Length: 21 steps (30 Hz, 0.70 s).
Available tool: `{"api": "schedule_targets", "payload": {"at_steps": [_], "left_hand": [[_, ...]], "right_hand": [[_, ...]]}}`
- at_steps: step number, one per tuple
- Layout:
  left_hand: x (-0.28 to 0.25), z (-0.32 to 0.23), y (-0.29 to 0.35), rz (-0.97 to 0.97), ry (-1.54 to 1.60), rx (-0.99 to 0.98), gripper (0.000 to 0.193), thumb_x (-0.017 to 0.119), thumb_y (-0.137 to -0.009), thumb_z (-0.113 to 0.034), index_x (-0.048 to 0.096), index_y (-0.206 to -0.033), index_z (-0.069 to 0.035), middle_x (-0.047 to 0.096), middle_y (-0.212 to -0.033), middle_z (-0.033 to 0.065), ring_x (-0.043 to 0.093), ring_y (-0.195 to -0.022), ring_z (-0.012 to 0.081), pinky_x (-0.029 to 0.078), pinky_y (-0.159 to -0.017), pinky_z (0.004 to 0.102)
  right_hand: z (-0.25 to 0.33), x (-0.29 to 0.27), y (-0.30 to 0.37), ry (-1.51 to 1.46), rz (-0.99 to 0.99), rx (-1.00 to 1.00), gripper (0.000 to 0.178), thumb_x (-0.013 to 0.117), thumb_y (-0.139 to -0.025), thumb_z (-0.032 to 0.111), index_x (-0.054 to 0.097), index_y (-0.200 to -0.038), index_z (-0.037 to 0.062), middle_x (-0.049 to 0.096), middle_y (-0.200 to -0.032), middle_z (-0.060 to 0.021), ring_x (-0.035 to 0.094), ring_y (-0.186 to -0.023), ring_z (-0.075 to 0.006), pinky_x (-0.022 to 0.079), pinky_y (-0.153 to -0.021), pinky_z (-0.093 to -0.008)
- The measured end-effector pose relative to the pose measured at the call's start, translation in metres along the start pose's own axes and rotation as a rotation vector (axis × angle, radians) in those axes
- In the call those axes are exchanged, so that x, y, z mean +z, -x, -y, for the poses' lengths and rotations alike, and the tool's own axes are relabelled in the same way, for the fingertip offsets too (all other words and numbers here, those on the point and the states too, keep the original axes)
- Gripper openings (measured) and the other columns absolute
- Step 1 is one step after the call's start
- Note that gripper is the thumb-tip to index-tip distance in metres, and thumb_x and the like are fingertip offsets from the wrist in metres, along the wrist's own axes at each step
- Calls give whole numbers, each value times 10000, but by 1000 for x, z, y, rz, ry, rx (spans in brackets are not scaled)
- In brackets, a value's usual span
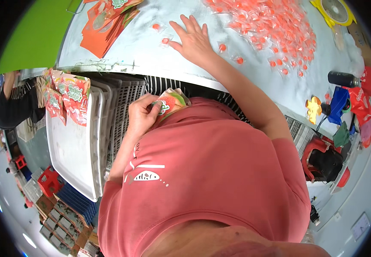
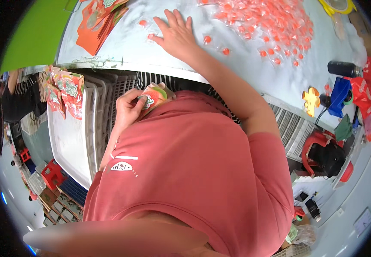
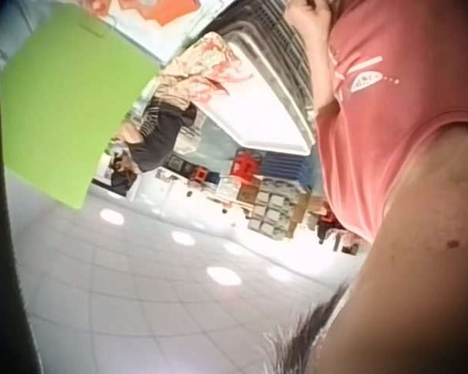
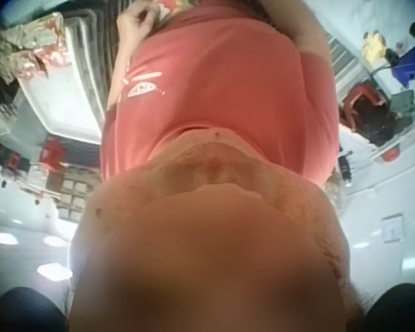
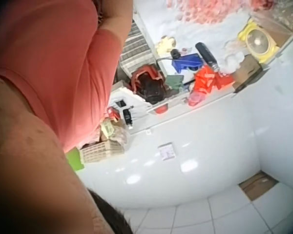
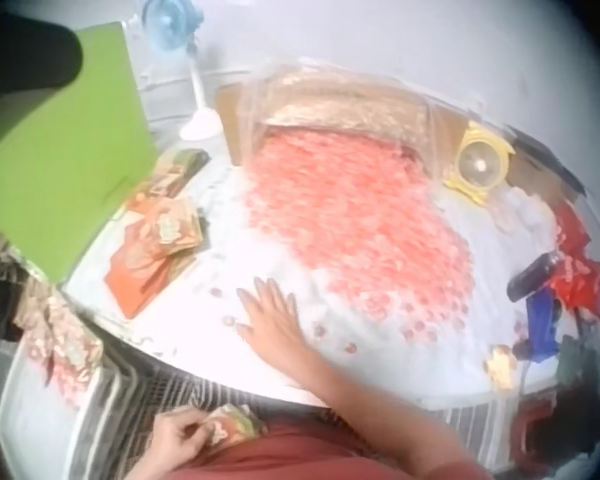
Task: Packaging small candies into printed plastic bags.
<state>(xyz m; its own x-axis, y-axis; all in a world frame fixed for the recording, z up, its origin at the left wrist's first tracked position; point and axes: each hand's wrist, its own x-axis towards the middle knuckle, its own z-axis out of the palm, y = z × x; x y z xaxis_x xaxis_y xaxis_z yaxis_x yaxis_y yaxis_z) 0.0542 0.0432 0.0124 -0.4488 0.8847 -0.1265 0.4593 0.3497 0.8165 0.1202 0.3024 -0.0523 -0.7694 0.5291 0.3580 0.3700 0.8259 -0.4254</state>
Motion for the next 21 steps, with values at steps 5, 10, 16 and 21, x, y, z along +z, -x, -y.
{"api": "schedule_targets", "payload": {"at_steps": [5, 10, 16, 21], "left_hand": [[-3, 2, 3, -18, 12, -36, 94, 682, -843, -2, 706, -933, 3, 636, -778, 98, 593, -582, 162, 456, -545, 276], [-2, 9, -1, -19, 46, -17, 92, 682, -845, -3, 708, -933, 1, 634, -768, 92, 592, -569, 157, 452, -538, 270], [-2, 19, 4, -54, 70, -25, 90, 684, -848, -8, 716, -932, -8, 625, -747, 74, 586, -566, 134, 443, -531, 258], [-3, 10, -4, -3, 28, -48, 75, 678, -856, -20, 718, -918, -10, 629, -748, 72, 574, -564, 134, 443, -533, 261]], "right_hand": [[10, 26, -19, 71, 112, -49, 547, 544, -959, 491, 451, -1464, 305, 360, -1545, -170, 265, -1461, -389, 193, -1127, -673], [30, 45, -42, -9, 84, -104, 470, 571, -951, 474, 524, -1395, 328, 408, -1515, -153, 303, -1444, -371, 204, -1127, -655], [3, -29, 0, -126, -238, -195, 376, 728, -861, 237, 647, -1207, 113, 528, -1378, -147, 492, -1254, -364, 402, -1044, -486], [-62, -82, 100, -39, -227, 104, 380, 744, -836, 197, 647, -1181, 73, 523, -1375, -158, 510, -1227, -398, 435, -1013, -483]]}}
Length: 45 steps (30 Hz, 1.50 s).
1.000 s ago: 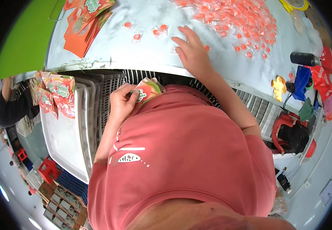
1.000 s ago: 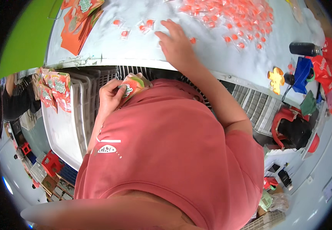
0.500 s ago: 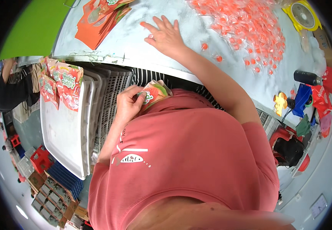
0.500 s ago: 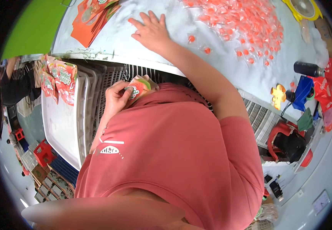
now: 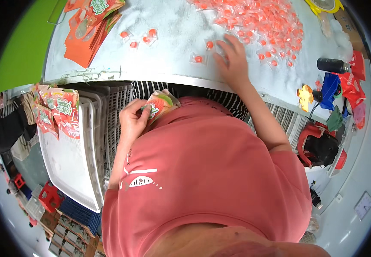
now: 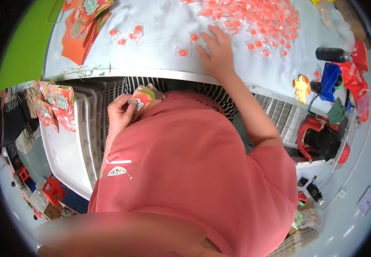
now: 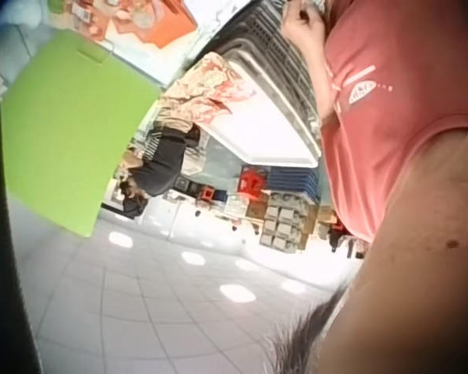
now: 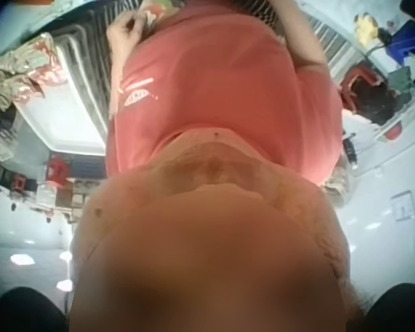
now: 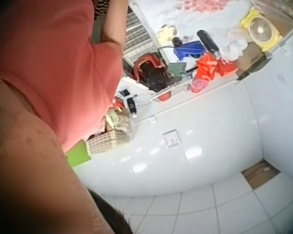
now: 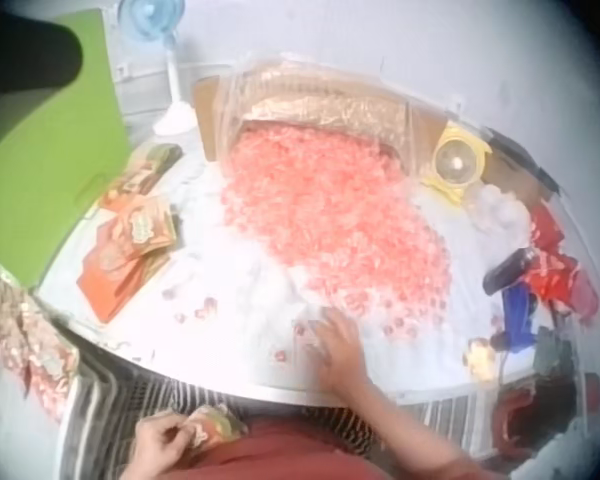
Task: Packaging small candies into printed plastic bags.
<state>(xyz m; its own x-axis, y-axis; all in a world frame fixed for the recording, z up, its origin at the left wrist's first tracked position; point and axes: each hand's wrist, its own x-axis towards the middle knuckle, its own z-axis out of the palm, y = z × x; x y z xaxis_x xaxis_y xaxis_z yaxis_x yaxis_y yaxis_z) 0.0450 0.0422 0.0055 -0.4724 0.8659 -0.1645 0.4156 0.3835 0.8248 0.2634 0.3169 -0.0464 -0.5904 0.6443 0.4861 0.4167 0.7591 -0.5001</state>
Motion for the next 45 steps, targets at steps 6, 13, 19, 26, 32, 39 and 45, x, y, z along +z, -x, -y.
{"api": "schedule_targets", "payload": {"at_steps": [6, 13, 19, 26, 32, 39, 45], "left_hand": [[5, -9, -5, 48, -20, 65, 111, 653, -841, 26, 695, -943, 18, 595, -756, 76, 537, -631, 132, 417, -574, 261], [10, -10, 8, 15, -53, 53, 140, 649, -833, 31, 698, -962, 14, 616, -789, 85, 566, -624, 140, 432, -569, 266], [12, -10, 6, 0, -59, 83, 118, 670, -826, -31, 706, -938, -17, 635, -785, 108, 599, -580, 229, 462, -559, 315], [8, 2, 13, -22, 32, 0, 90, 639, -885, 17, 688, -958, 34, 563, -755, 42, 474, -623, 92, 394, -574, 253], [11, 0, -1, 29, -23, 60, 101, 664, -837, 9, 695, -933, 14, 626, -775, 93, 564, -581, 155, 435, -557, 270], [16, -3, -2, 53, -22, 33, 103, 655, -847, 18, 700, -938, 8, 633, -791, 85, 569, -593, 141, 441, -563, 262], [16, -2, 0, 38, -3, 40, 95, 654, -854, 19, 695, -940, 16, 608, -762, 86, 542, -587, 138, 437, -564, 263]], "right_hand": [[24, -14, 2, 91, 72, -126, 415, 701, -872, 155, 605, -1265, 64, 484, -1415, -201, 457, -1306, -423, 367, -1084, -525], [39, 62, -13, 194, 201, -177, 443, 627, -917, 151, 541, -1334, 26, 435, -1450, -252, 397, -1355, -433, 319, -1120, -537], [78, 107, -62, -117, 132, -225, 398, 602, -937, 177, 570, -1315, 55, 463, -1440, -210, 428, -1339, -389, 358, -1103, -495], [6, 24, -31, -32, -168, -97, 297, 667, -871, 106, 656, -1165, 65, 600, -1263, -140, 584, -1133, -339, 495, -957, -415], [-38, -14, -9, 403, -34, -108, 316, 611, -904, 136, 619, -1180, -18, 610, -1240, -157, 568, -1147, -347, 429, -1026, -454], [-26, -30, 3, 72, -78, 3, 244, 601, -909, 101, 661, -1131, 23, 679, -1094, -144, 610, -1058, -343, 457, -968, -448], [-28, -40, 21, 17, -26, 73, 249, 596, -911, 82, 667, -1148, 51, 687, -1097, -134, 618, -1048, -335, 471, -928, -449]]}}
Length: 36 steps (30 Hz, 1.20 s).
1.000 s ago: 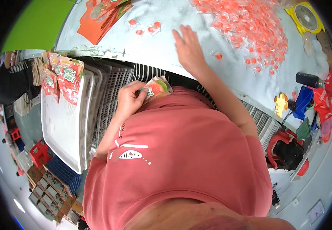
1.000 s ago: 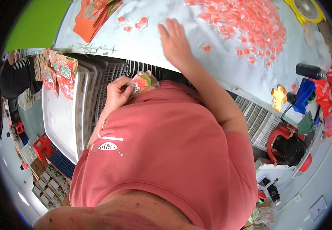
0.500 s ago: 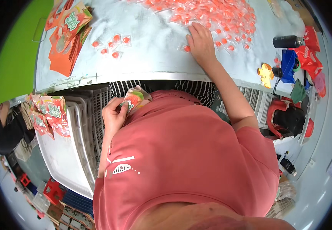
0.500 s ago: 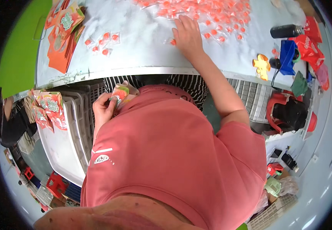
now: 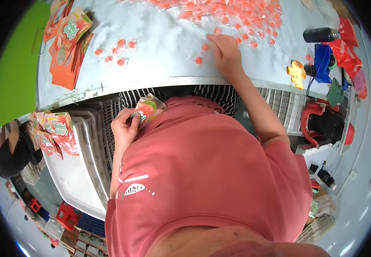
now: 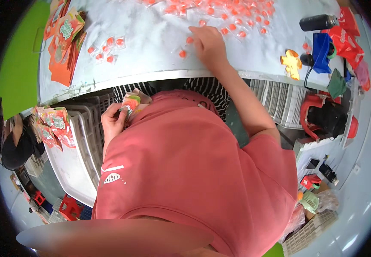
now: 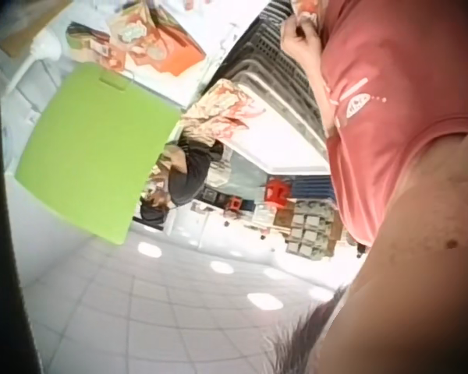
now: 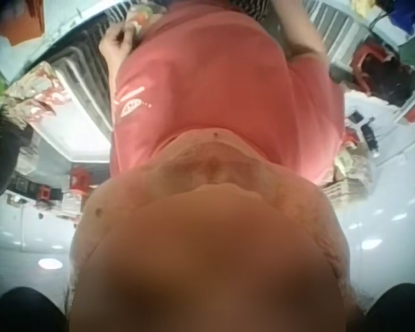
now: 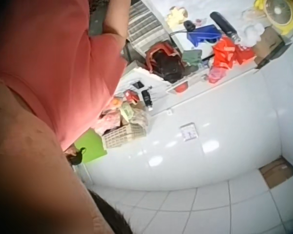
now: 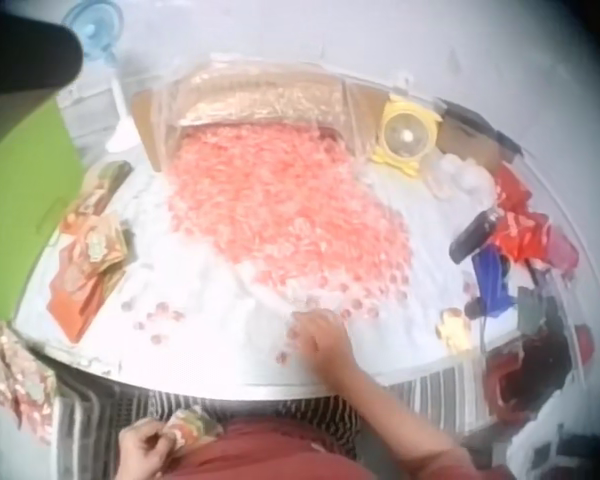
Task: Packaging small candies into printed plastic bags.
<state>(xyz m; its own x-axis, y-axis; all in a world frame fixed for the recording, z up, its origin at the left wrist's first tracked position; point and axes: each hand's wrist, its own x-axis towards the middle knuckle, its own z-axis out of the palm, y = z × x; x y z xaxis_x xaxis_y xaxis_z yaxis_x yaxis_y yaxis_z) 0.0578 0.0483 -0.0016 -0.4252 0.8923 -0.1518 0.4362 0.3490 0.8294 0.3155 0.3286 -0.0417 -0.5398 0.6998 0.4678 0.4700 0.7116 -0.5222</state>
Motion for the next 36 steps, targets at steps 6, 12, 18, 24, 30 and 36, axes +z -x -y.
{"api": "schedule_targets", "payload": {"at_steps": [6, 12, 18, 24, 30, 36], "left_hand": [[1, 3, 0, 14, 3, -81, 82, 669, -864, 3, 696, -940, 18, 597, -751, 84, 531, -589, 129, 433, -566, 258], [3, 1, 2, 26, 25, -101, 82, 666, -873, -6, 697, -945, 17, 600, -752, 75, 526, -593, 118, 434, -566, 253], [4, 7, 2, 15, 16, 34, 85, 667, -873, -9, 698, -948, 17, 583, -743, 69, 508, -596, 109, 414, -555, 246], [1, 5, 11, -20, 47, -40, 91, 654, -866, 9, 693, -947, 25, 584, -746, 58, 479, -599, 99, 395, -553, 242], [3, 9, -2, 52, 26, -55, 96, 648, -871, 8, 697, -953, 22, 596, -765, 59, 502, -616, 102, 410, -569, 242], [5, 1, -3, 55, 37, -71, 99, 654, -872, 6, 696, -959, 20, 596, -766, 62, 508, -619, 104, 416, -574, 244]], "right_hand": [[28, 7, 18, -31, 24, -53, 385, 630, -907, 133, 601, -1288, 82, 565, -1328, -163, 515, -1241, -374, 400, -1051, -476], [62, 74, -1, 126, 242, -212, 484, 628, -926, 209, 529, -1385, 92, 401, -1497, -185, 374, -1384, -404, 278, -1153, -540], [85, 119, -57, -176, 44, -304, 436, 675, -881, 173, 598, -1305, 102, 489, -1410, -163, 457, -1316, -353, 397, -1089, -475], [-11, 37, -51, 331, -251, -7, 344, 716, -843, 179, 627, -1155, 66, 598, -1221, -159, 574, -1130, -347, 450, -983, -482], [-32, 26, -12, 269, -80, 11, 380, 705, -860, 172, 603, -1202, 42, 569, -1279, -170, 622, -1048, -340, 429, -1013, -523], [-11, 10, 8, 258, -84, 39, 382, 658, -881, 108, 577, -1245, 24, 554, -1305, -170, 590, -1129, -364, 425, -1055, -497]]}}
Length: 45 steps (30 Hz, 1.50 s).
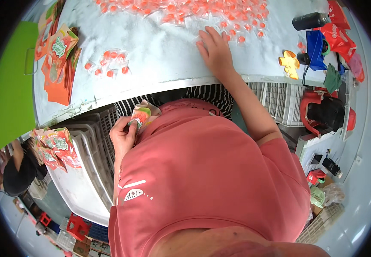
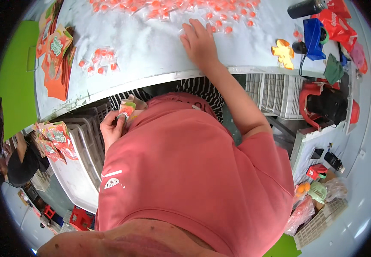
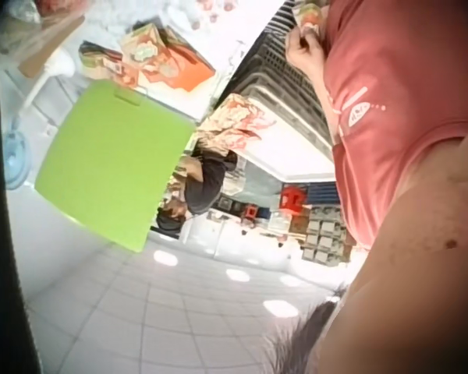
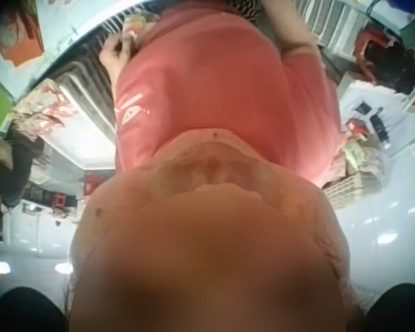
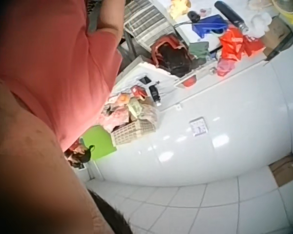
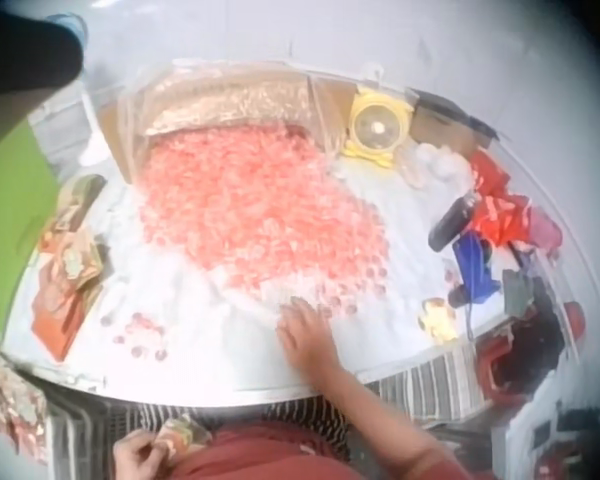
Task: Packaging small candies into printed plastic bags.
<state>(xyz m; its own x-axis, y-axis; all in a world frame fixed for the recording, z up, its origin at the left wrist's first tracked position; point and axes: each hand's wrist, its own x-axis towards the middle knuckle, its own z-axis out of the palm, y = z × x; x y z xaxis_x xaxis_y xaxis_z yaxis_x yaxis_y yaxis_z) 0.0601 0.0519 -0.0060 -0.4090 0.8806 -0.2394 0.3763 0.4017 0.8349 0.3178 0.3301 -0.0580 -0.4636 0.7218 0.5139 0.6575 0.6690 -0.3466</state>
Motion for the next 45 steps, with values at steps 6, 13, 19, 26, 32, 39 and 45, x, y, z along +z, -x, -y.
{"api": "schedule_targets", "payload": {"at_steps": [6, 13, 19, 26, 32, 39, 45], "left_hand": [[0, 4, -3, 7, 15, -27, 98, 653, -871, 12, 695, -959, 21, 591, -760, 60, 507, -618, 102, 413, -576, 239], [2, -1, 0, 7, -5, 20, 68, 642, -880, 30, 680, -937, 31, 565, -759, 38, 483, -646, 94, 389, -590, 235], [-3, 10, 7, -30, 23, 51, 87, 653, -881, 11, 695, -957, 21, 561, -750, 46, 464, -629, 100, 378, -580, 243], [-3, 5, 1, 3, -11, 9, 47, 640, -880, 36, 672, -914, 37, 569, -768, 48, 501, -675, 113, 398, -619, 251], [3, 1, -6, 36, -7, 59, 58, 635, -881, 39, 676, -923, 41, 562, -758, 55, 512, -698, 123, 408, -650, 252], [7, 0, -3, 21, -49, 81, 99, 660, -863, 5, 693, -957, 9, 553, -736, 61, 481, -635, 120, 400, -595, 253], [9, 2, -3, 1, -57, 100, 74, 655, -868, 10, 692, -931, 12, 609, -773, 84, 547, -676, 137, 431, -632, 257]], "right_hand": [[30, 17, 9, -54, 110, -131, 441, 557, -866, -6, 536, -1306, 16, 514, -1346, -195, 527, -1218, -363, 381, -1106, -457], [109, 58, -29, -332, 180, -329, 472, 553, -842, -18, 532, -1313, 7, 519, -1337, -191, 511, -1220, -366, 419, -1056, -455], [101, 65, -46, -458, -7, -236, 362, 649, -857, 55, 639, -1219, 77, 580, -1312, -144, 549, -1219, -319, 466, -1031, -416], [-43, -7, -22, 175, -103, -75, 343, 608, -859, 36, 628, -1202, 33, 570, -1292, -198, 554, -1172, -373, 473, -983, -453], [-28, -5, -4, -83, 48, -193, 358, 608, -893, 65, 600, -1250, 39, 553, -1320, -190, 555, -1175, -358, 473, -982, -443], [-37, -41, 19, -273, -76, 175, 303, 613, -906, 45, 639, -1208, 51, 586, -1290, -157, 588, -1180, -306, 498, -955, -351], [-19, -43, 33, -271, 57, 138, 396, 666, -899, 117, 599, -1284, 50, 545, -1363, -141, 556, -1222, -314, 474, -990, -369]]}}
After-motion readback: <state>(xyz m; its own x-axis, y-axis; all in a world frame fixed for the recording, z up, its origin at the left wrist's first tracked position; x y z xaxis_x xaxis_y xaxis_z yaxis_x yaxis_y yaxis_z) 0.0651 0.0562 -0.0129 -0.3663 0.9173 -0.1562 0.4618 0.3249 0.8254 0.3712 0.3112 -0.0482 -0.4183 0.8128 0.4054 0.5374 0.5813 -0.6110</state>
